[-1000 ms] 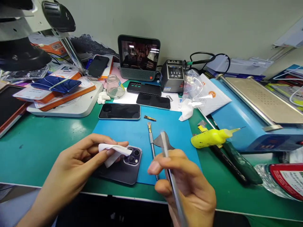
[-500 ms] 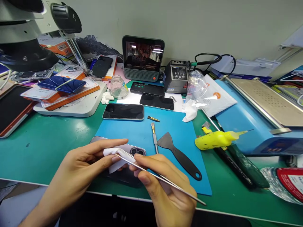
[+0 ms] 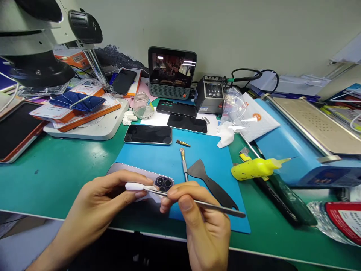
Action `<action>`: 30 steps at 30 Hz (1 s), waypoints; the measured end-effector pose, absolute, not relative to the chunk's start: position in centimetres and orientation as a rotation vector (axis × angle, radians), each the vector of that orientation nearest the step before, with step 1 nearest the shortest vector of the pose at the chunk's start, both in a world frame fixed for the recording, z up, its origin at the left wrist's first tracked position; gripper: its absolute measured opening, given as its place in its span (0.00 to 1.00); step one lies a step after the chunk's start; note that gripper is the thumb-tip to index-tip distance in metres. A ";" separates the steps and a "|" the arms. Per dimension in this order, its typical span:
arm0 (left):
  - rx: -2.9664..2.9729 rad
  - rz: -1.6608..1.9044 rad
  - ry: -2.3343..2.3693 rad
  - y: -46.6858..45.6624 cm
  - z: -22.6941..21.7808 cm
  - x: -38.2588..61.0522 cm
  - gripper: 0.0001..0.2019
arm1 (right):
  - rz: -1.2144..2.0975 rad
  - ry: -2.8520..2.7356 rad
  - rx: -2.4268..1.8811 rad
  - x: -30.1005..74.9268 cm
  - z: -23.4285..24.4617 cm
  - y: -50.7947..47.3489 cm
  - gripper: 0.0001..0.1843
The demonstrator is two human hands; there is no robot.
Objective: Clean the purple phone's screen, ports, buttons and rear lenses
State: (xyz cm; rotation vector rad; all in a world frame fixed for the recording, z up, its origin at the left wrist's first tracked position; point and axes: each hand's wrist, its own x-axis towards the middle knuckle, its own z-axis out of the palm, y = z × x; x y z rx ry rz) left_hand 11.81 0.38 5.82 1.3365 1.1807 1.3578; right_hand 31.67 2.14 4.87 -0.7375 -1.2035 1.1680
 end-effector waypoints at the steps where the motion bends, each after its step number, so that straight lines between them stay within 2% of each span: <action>1: 1.346 1.367 1.169 0.3 5.8 11.9 0.13 | 1.234 -1.151 -0.737 31.6 4.9 2.1 0.12; 6: 1.431 1.437 1.127 -0.3 5.5 12.0 0.11 | 1.513 -0.950 -0.745 31.8 4.7 1.4 0.11; 10: 1.491 1.492 1.092 -0.5 5.4 12.1 0.04 | 1.772 -0.791 -0.712 31.9 5.1 0.9 0.11; 12: 1.546 1.542 1.005 -0.5 5.3 12.1 0.05 | 1.859 -0.666 -0.702 31.6 5.4 0.7 0.09; 15: 1.687 1.572 0.862 -0.5 5.0 11.9 0.14 | 1.942 -0.523 -0.691 31.1 5.6 0.4 0.10; 22: 1.806 1.575 0.776 -0.9 4.8 11.8 0.17 | 2.027 -0.381 -0.757 31.1 5.8 -0.9 0.15; 26: 1.650 1.680 0.788 -1.2 4.7 12.9 0.09 | 1.982 -0.442 -0.657 31.2 5.4 -1.9 0.13; 30: 1.267 1.687 0.808 -1.7 4.6 14.1 0.01 | 1.800 -0.778 -0.578 31.3 4.5 -2.0 0.10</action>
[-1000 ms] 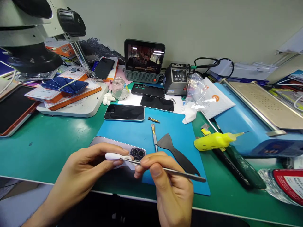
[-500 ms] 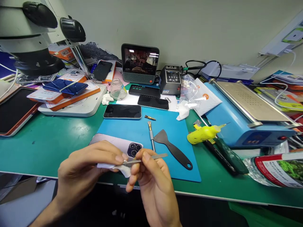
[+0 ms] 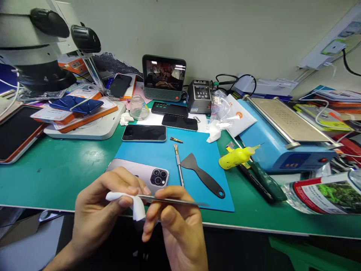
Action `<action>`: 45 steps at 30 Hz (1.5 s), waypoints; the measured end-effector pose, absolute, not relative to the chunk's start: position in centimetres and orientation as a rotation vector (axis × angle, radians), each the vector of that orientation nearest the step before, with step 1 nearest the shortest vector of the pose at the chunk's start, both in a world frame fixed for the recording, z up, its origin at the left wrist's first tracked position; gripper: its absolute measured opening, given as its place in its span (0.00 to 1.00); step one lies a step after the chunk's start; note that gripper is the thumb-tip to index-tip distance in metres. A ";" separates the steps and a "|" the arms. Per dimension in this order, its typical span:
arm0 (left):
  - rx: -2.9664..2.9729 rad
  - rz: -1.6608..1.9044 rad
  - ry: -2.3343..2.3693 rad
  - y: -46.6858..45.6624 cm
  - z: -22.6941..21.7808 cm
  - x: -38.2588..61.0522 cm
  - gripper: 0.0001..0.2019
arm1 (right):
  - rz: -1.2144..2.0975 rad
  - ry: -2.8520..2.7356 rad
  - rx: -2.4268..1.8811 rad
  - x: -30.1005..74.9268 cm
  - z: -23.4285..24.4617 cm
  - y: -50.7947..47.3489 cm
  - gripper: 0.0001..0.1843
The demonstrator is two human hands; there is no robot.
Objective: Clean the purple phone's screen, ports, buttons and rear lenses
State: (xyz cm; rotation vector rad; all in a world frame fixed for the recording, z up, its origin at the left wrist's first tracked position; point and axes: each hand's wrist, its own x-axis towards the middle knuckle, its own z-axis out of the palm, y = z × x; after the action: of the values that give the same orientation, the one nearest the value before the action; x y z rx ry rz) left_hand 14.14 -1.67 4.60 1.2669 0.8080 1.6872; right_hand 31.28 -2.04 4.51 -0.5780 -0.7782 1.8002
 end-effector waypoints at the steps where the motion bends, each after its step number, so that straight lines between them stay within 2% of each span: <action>1: 1.186 1.669 0.797 -1.8 4.6 14.4 0.03 | 1.679 -0.877 -0.584 31.2 4.3 -1.9 0.08; 4: 1.054 1.603 0.762 -1.9 4.6 14.8 0.06 | 1.250 -1.069 -0.615 31.0 3.6 -1.5 0.05; 6: 1.050 1.576 0.759 -1.8 4.6 14.8 0.07 | 1.142 -1.097 -0.628 30.9 3.2 -1.4 0.05; 10: 1.168 1.540 0.776 -1.5 4.6 14.2 0.05 | 1.338 -1.056 -0.588 30.9 3.3 -1.8 0.10; 13: 1.271 1.541 0.772 -1.2 4.5 13.5 0.03 | 1.502 -0.974 -0.599 30.8 3.9 -1.9 0.11; 17: 1.361 1.514 0.769 -1.0 4.2 12.7 0.06 | 1.717 -0.802 -0.687 30.7 4.7 -1.9 0.10; 20: 1.366 1.517 0.756 -1.0 4.0 12.6 0.07 | 1.837 -0.718 -0.759 30.5 4.9 -2.0 0.14; 27: 1.258 1.692 0.809 -2.0 3.9 14.3 0.06 | 1.760 -0.688 -0.810 29.9 4.5 -2.2 0.16; 31: 1.458 2.091 1.149 -2.4 3.4 14.6 0.13 | 1.685 -0.658 -0.802 29.5 4.3 -2.5 0.15; 33: 1.604 2.164 1.361 -2.8 3.3 14.4 0.12 | 1.613 -0.671 -0.798 29.2 4.1 -2.8 0.13; 36: 1.744 1.970 1.429 -3.3 3.6 14.1 0.12 | 1.503 -0.723 -0.754 28.7 3.6 -3.3 0.09; 41: 1.381 1.736 1.161 -3.8 4.4 14.1 0.11 | 1.371 -0.804 -0.738 28.5 2.4 -3.6 0.08; 45: 1.230 1.591 0.958 -3.6 4.6 13.9 0.06 | 1.262 -0.905 -0.764 28.8 2.1 -3.3 0.07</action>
State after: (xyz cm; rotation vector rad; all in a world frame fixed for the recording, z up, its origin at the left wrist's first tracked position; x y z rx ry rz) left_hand 13.94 -3.62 4.55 1.2300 0.9578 1.5911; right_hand 28.84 -3.34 2.13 -0.7636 -0.9053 1.2620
